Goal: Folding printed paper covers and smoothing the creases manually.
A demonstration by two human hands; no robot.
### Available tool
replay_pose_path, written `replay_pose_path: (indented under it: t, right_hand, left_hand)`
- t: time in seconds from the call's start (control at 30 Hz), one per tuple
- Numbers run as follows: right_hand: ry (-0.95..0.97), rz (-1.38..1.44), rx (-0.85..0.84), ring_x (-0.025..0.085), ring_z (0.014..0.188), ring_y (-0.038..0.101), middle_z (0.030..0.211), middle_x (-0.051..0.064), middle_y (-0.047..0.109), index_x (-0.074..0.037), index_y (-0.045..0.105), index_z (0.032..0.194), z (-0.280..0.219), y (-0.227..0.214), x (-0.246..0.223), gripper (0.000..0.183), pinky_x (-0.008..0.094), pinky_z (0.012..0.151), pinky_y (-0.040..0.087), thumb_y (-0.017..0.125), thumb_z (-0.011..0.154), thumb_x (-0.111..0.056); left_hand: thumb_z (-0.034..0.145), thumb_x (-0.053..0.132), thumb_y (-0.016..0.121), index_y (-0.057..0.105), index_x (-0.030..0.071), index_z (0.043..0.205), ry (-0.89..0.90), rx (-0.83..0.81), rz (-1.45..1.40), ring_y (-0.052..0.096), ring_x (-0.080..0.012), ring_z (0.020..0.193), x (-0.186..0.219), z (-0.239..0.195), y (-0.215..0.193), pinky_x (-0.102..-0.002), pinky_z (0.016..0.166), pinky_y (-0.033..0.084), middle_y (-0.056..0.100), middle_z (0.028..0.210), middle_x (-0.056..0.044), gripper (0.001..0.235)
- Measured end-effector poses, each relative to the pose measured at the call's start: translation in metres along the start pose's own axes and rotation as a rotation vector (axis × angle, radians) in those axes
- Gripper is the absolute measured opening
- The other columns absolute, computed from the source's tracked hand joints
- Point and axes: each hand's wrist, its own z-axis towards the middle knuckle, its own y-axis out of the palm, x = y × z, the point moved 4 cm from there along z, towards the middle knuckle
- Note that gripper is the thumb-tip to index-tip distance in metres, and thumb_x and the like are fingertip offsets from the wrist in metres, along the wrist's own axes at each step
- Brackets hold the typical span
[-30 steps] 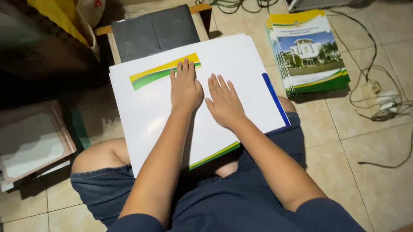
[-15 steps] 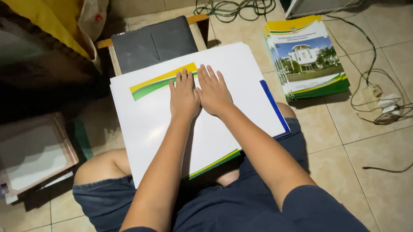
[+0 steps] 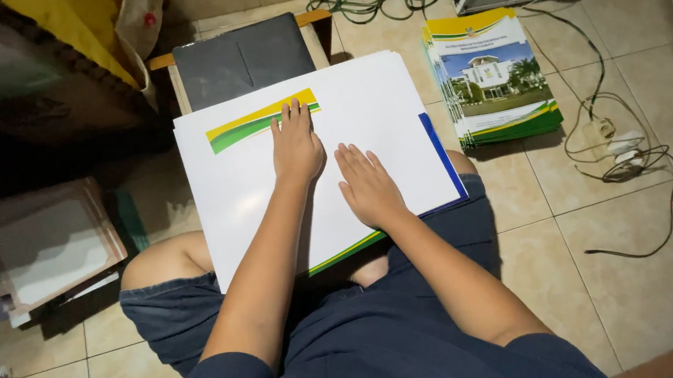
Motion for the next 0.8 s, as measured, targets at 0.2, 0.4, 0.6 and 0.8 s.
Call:
replay_pose_path:
  t: [0.2,0.4,0.6,0.8]
  right_hand:
    - [0.033,-0.009,-0.017,0.023,0.157,0.02,0.169,0.011,0.025,-0.008,0.026,0.162,0.054,-0.012,-0.001,0.058,0.045,0.128,0.009,0.025,0.109,-0.031]
    - [0.041,-0.054,-0.001,0.025,0.157,0.019,0.169,0.011,0.024,-0.007,0.026,0.162,0.1,-0.021,-0.001,0.057,0.046,0.128,0.012,0.025,0.11,-0.029]
    - [0.096,0.042,-0.015,0.026,0.157,0.019,0.169,0.013,0.025,-0.005,0.026,0.162,0.038,-0.017,-0.003,0.058,0.043,0.128,0.009,0.024,0.109,-0.031]
    - [0.078,0.002,0.002,0.029,0.156,0.019,0.168,0.016,0.025,-0.005,0.026,0.161,-0.014,-0.004,0.001,0.059,0.045,0.127,0.011,0.025,0.109,-0.032]
  left_hand:
    - [0.096,0.017,0.039,0.042,0.006,0.156,0.005,0.008,0.0,0.028,-0.0307,0.155,-0.006,0.001,0.011,-0.053,0.125,0.02,0.035,0.166,-0.015,0.06]
    - [0.096,0.021,0.043,0.044,0.006,0.154,0.004,0.007,-0.021,0.03,-0.0317,0.154,-0.006,0.002,0.007,-0.053,0.124,0.022,0.036,0.165,-0.015,0.06]
    - [0.096,0.015,0.041,0.044,0.004,0.154,0.019,0.04,-0.034,0.03,-0.0328,0.154,-0.003,0.0,0.004,-0.054,0.124,0.022,0.038,0.164,-0.016,0.059]
    - [0.098,0.015,0.039,0.044,0.006,0.154,0.002,0.032,-0.024,0.03,-0.0299,0.154,-0.005,0.001,0.006,-0.052,0.125,0.02,0.037,0.165,-0.014,0.058]
